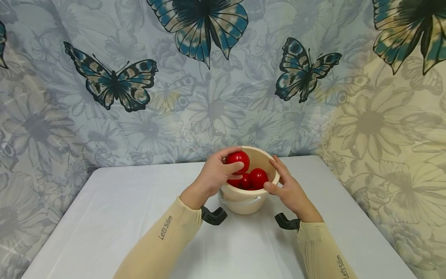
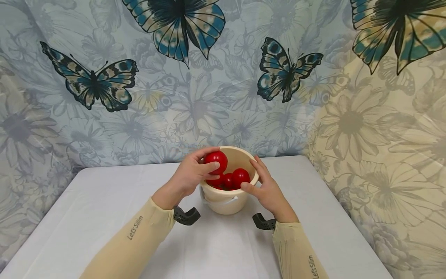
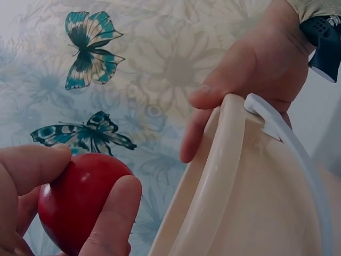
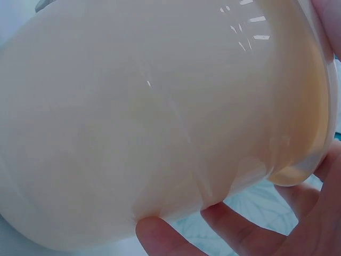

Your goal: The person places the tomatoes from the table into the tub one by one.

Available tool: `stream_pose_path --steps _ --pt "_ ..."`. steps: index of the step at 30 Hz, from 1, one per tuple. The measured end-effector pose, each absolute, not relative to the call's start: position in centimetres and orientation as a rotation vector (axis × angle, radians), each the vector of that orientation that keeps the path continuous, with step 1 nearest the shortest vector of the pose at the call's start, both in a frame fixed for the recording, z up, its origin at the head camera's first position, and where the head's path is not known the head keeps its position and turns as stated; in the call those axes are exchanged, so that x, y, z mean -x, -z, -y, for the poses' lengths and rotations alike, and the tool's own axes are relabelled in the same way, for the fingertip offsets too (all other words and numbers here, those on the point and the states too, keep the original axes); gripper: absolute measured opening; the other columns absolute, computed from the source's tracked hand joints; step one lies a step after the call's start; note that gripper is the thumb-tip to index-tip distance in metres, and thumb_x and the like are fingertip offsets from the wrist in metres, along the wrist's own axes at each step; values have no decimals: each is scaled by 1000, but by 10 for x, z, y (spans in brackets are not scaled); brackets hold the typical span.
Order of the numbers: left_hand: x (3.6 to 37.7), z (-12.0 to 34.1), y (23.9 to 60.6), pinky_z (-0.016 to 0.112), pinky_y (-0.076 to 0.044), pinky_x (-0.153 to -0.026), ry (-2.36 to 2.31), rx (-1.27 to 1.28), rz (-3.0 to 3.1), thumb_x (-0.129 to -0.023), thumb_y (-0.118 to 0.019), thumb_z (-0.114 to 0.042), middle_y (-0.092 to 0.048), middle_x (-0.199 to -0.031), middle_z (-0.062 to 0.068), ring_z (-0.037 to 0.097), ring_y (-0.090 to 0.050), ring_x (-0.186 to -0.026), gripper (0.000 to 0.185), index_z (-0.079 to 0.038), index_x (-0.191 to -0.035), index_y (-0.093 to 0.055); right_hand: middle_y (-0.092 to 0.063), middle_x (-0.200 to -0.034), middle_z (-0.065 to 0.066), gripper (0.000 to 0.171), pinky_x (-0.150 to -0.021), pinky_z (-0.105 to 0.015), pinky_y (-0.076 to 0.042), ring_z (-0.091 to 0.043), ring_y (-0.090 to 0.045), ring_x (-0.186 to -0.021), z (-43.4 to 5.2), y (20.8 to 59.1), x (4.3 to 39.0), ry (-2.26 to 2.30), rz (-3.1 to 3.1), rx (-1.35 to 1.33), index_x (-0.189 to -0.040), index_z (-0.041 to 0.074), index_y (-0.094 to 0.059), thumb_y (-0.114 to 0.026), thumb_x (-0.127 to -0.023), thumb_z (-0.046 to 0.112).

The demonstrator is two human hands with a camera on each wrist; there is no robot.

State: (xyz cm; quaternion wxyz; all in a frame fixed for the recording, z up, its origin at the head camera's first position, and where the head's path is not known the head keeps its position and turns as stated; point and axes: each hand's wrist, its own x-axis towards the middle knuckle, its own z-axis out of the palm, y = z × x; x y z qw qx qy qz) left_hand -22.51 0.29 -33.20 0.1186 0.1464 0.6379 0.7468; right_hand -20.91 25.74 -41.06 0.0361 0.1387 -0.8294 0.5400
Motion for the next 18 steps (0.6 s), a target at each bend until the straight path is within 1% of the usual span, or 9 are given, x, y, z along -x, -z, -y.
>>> stream_pose_path --steps 6,9,10,12,16,18 --pt "225 -6 333 49 -58 -80 -2169 -446 -1856 -92 -67 4 -52 -131 13 33 -56 -117 49 -10 -138 -59 -7 -165 7 78 -91 -48 -53 -43 -25 -143 -257 409 208 -1662 2538 -431 -159 22 -26 -69 -95 26" --pt "225 -6 334 48 -58 -80 -2155 -472 -1851 -93 -67 2 -56 -129 15 33 -58 -115 47 -10 -138 -60 -6 -165 4 78 -89 -47 -54 -43 -25 -143 -257 409 209 -1682 2526 -443 -159 22 -26 -69 -95 24" --pt "225 -5 334 46 -59 -80 -2149 -478 -1850 -93 -67 2 -55 -132 15 34 -58 -117 47 -10 -138 -60 -6 -166 3 78 -89 -47 -54 -43 -25 -143 -257 409 209 -1682 2526 -446 -159 22 -25 -69 -95 24" --pt "225 -3 335 44 -58 -82 -2146 -480 -1848 -93 -68 0 -53 -138 17 36 -53 -124 48 -9 -139 -59 -6 -166 3 78 -89 -46 -55 -42 -25 -143 -257 410 209 -1688 2525 -439 -159 22 -26 -69 -95 24" --pt "224 2 335 42 -57 -86 -2146 -448 -1872 -91 -70 0 -42 -150 16 36 -36 -139 50 -11 -138 -60 -6 -165 4 78 -90 -47 -54 -45 -25 -143 -257 411 210 -1656 2541 -439 -159 21 -25 -69 -95 25" --pt "224 3 335 43 -57 -86 -2149 -436 -1888 -90 -70 1 -41 -150 15 37 -33 -141 50 -11 -137 -61 -6 -165 3 78 -91 -51 -52 -46 -25 -142 -257 411 210 -1638 2546 -440 -159 20 -25 -69 -95 25"
